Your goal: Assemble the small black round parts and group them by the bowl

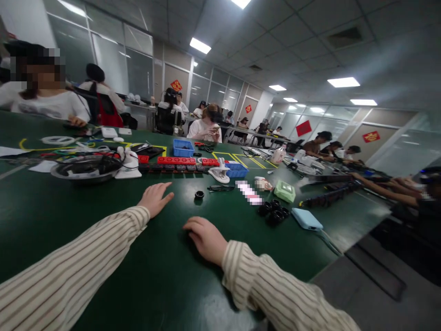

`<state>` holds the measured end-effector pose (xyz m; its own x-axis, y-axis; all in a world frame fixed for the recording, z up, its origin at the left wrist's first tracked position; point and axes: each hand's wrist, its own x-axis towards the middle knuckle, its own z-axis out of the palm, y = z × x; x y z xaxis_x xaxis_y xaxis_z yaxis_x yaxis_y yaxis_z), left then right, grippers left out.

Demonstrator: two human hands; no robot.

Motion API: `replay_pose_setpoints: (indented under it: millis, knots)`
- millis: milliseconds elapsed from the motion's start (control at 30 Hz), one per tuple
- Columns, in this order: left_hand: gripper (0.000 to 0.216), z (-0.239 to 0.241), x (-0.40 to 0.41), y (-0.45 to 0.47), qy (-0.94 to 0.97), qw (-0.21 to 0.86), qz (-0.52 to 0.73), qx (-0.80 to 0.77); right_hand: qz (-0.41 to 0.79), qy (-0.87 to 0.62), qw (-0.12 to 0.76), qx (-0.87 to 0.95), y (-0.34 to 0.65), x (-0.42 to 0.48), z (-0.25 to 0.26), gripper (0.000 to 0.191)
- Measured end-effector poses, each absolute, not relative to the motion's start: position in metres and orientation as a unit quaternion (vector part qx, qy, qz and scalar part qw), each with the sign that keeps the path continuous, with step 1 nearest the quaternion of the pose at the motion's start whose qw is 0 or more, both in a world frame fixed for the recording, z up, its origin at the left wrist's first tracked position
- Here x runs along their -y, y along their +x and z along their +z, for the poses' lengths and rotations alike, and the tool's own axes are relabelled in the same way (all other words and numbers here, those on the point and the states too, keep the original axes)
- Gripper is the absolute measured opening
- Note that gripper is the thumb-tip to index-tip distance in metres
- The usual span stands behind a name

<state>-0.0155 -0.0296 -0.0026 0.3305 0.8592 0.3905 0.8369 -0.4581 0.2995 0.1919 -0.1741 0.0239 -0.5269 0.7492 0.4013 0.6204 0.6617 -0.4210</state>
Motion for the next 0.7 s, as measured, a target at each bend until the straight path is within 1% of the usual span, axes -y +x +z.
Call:
replay_pose_setpoints:
  millis: [100, 167, 233, 300, 333, 433, 500, 567, 633, 700]
  knots:
    - [0.061, -0.005, 0.028, -0.015, 0.829, 0.036, 0.234, -0.506, 0.17, -0.472, 0.276, 0.82, 0.261, 0.255, 0.029, 0.027]
    - [0.062, -0.007, 0.027, -0.014, 0.837, 0.039, 0.215, -0.501, 0.149, -0.566, 0.289, 0.758, 0.315, 0.29, 0.027, 0.026]
    - [0.063, -0.009, 0.025, -0.013, 0.838, 0.038, 0.202, -0.505, 0.108, -0.665, 0.305, 0.673, 0.371, 0.301, 0.023, 0.027]
    - [0.064, -0.01, 0.023, -0.014, 0.835, 0.035, 0.201, -0.512, 0.076, -0.712, 0.324, 0.618, 0.421, 0.292, 0.019, 0.031]
    - [0.065, -0.01, 0.022, -0.014, 0.831, 0.032, 0.203, -0.516, 0.071, -0.726, 0.334, 0.596, 0.441, 0.282, 0.018, 0.036]
    - [0.065, -0.01, 0.022, -0.016, 0.826, 0.023, 0.203, -0.525, 0.038, -0.757, 0.357, 0.546, 0.477, 0.246, 0.015, 0.042]
    - [0.064, -0.01, 0.022, -0.018, 0.824, 0.021, 0.201, -0.529, 0.018, -0.76, 0.374, 0.531, 0.483, 0.226, 0.013, 0.047]
    - [0.062, -0.011, 0.023, -0.02, 0.821, 0.023, 0.203, -0.533, 0.007, -0.755, 0.398, 0.521, 0.483, 0.215, 0.009, 0.056]
    - [0.061, -0.013, 0.022, -0.021, 0.819, 0.027, 0.206, -0.535, -0.005, -0.749, 0.43, 0.504, 0.482, 0.214, 0.003, 0.069]
    - [0.061, -0.014, 0.021, -0.022, 0.819, 0.034, 0.213, -0.532, -0.033, -0.744, 0.471, 0.474, 0.48, 0.221, 0.0, 0.074]
